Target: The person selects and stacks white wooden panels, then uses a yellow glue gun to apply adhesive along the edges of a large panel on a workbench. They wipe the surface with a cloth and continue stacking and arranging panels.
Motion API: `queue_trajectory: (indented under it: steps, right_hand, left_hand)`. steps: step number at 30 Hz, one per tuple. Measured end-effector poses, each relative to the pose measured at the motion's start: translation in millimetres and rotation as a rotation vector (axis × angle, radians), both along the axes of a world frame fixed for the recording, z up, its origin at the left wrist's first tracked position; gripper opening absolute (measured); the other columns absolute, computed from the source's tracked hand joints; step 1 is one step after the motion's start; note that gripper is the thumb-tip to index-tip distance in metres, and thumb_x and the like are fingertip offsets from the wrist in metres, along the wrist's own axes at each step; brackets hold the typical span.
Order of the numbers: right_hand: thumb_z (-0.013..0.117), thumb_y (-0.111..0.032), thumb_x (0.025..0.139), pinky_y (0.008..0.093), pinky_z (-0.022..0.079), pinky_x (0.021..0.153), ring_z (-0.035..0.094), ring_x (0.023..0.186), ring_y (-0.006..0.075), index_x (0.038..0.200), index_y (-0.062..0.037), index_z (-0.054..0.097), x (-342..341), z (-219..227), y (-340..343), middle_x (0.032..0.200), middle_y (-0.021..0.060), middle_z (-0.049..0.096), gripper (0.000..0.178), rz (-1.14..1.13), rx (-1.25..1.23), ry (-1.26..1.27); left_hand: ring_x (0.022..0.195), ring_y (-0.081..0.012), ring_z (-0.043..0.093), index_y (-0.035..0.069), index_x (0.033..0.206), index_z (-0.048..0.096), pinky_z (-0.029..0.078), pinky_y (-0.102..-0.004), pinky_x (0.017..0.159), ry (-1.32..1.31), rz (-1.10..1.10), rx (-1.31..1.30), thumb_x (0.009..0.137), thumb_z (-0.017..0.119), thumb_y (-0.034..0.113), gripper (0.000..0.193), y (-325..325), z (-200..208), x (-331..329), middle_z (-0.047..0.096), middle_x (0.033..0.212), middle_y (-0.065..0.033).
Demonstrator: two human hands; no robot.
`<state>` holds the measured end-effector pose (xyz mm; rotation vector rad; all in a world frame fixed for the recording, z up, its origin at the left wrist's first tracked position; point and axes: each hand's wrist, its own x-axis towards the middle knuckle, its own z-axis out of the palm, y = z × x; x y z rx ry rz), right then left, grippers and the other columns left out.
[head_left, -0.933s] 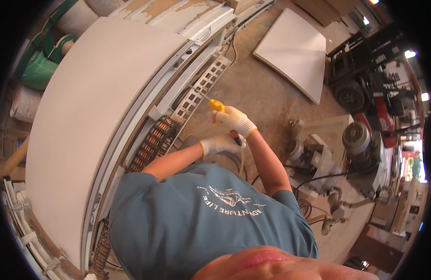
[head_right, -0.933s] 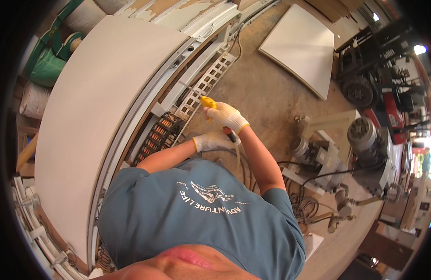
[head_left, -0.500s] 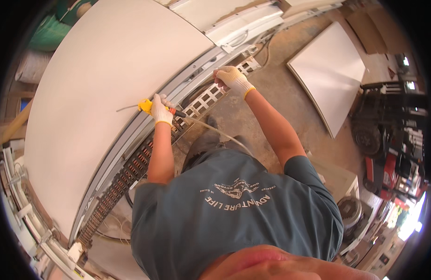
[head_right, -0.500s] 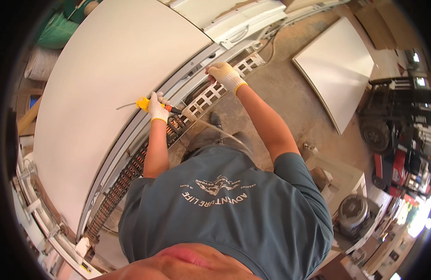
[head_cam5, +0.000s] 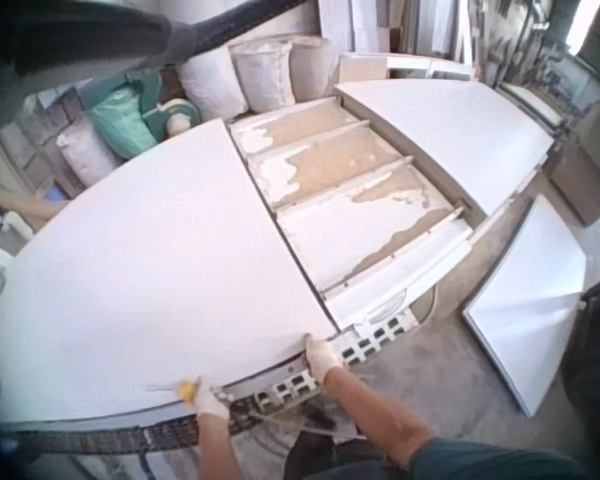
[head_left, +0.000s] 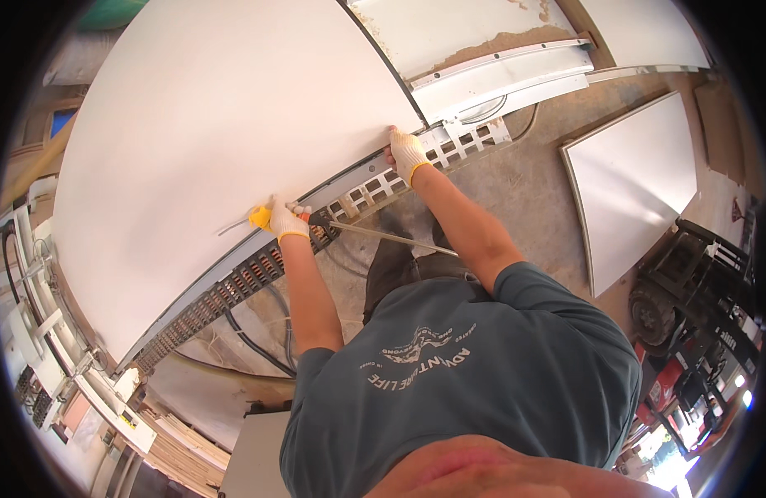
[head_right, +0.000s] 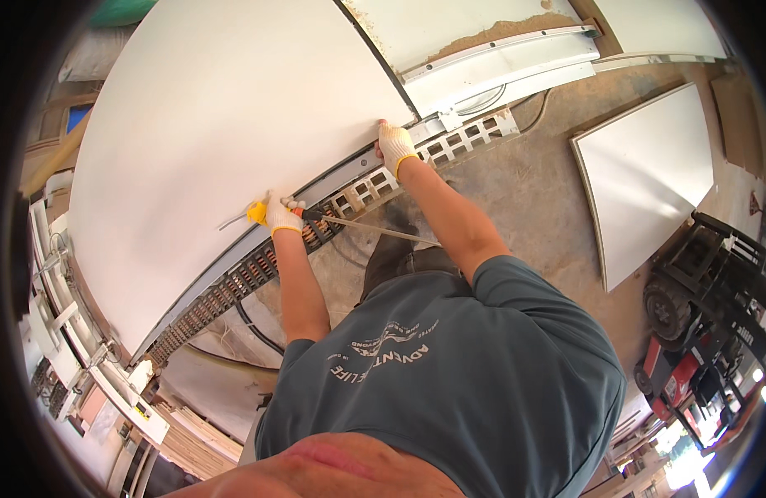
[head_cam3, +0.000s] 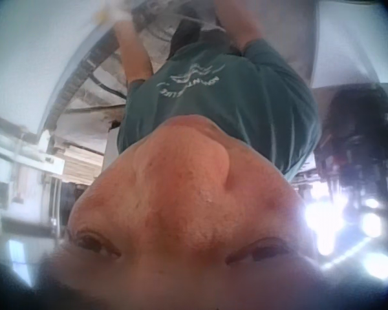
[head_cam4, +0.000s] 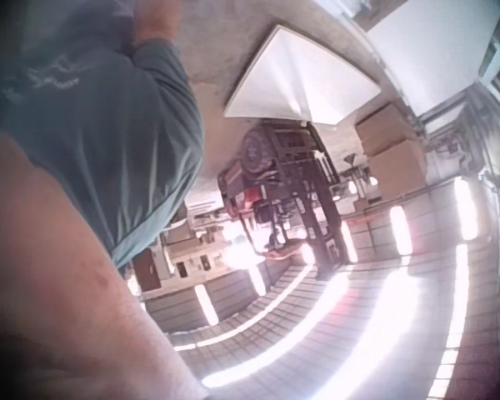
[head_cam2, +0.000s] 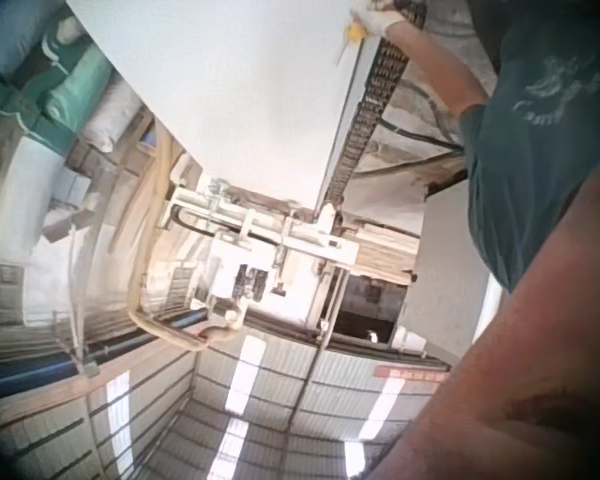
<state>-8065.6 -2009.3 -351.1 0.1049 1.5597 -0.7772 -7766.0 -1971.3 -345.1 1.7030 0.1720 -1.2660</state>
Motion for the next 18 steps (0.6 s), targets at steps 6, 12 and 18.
queue_trajectory:
  steps: [6,12,18]
  right_hand:
    - [0.053,-0.051,0.106,0.0305,0.038,0.044,0.049,0.050,0.0142,0.092,-0.0110,0.059,-0.8,6.1,-1.8,0.067,0.0020,0.056,0.043,0.070,0.038,-0.065]
    - [0.053,-0.045,0.104,0.0387,0.055,0.065,0.067,0.070,0.0226,0.094,-0.0033,0.074,-103.6,31.9,-10.9,0.082,0.0127,0.071,0.048,1.317,-0.260,0.341]
    - [0.051,-0.055,0.101,0.0489,0.053,0.093,0.072,0.100,0.0383,0.095,0.0034,0.077,-133.0,-1.5,-89.3,0.102,0.0236,0.076,0.065,1.668,-0.537,0.541]
  left_hand:
    - [0.057,-0.0158,0.043,0.017,0.083,0.050,0.049,-0.0431,0.065,-0.059,-0.028,0.076,0.105,0.058,0.037,0.031,-2.8,-11.5,10.7,0.047,0.070,0.0013]
    - [0.058,-0.0178,0.048,0.012,0.082,0.051,0.049,-0.0415,0.062,-0.002,0.157,-0.206,0.106,0.057,0.042,0.040,19.9,-16.5,-11.4,0.049,0.070,-0.0003]
    - [0.060,-0.0213,0.056,0.004,0.092,0.062,0.052,-0.0406,0.060,0.248,-0.049,-0.216,0.106,0.060,0.040,0.039,36.4,-8.4,-197.1,0.061,0.073,-0.0062]
